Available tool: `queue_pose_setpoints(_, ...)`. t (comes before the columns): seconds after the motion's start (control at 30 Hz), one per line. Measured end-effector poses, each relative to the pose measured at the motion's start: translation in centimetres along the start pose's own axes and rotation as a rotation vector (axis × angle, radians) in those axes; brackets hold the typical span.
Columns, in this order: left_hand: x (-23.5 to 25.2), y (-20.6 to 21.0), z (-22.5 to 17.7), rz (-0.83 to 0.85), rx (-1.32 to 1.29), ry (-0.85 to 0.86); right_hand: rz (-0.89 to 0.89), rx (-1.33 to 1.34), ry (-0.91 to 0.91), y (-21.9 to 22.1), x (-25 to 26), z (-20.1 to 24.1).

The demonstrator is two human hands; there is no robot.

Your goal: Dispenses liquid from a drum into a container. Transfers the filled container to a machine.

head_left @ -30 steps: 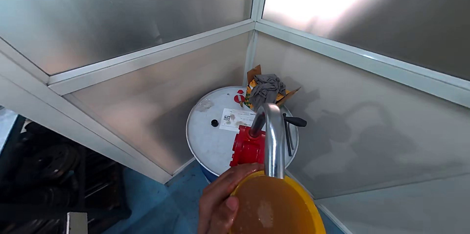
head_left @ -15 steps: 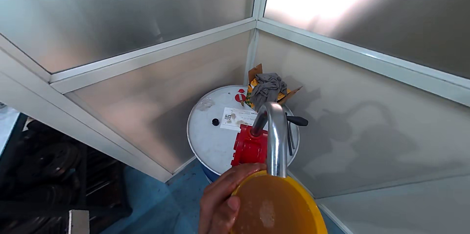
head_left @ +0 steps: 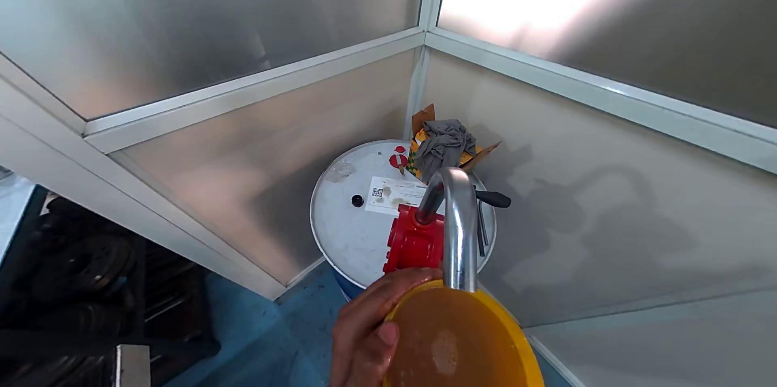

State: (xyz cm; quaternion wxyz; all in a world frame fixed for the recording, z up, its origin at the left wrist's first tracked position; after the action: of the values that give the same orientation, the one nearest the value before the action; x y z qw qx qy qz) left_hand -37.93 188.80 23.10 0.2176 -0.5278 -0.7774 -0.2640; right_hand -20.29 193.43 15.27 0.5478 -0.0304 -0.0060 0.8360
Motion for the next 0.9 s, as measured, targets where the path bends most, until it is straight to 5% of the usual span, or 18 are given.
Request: queue_pose_setpoints(0.9, -0.21, 0.04, -0.04, 0.011, 0.023, 0.008, -0.061, 0.197, 0.162, 0.09, 0.02, 0.54)
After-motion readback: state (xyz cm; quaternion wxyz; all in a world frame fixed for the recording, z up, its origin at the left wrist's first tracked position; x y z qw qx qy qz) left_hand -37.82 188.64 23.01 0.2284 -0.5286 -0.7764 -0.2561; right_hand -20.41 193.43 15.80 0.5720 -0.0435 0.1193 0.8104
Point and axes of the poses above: each hand's wrist, its own x-axis towards the middle knuckle, its own y-axis out of the palm, z = x × y, the point moved 5 cm from there along x, towards the middle knuckle, and after that the axes turned 2 degrees about y, right-handed, at the moved point
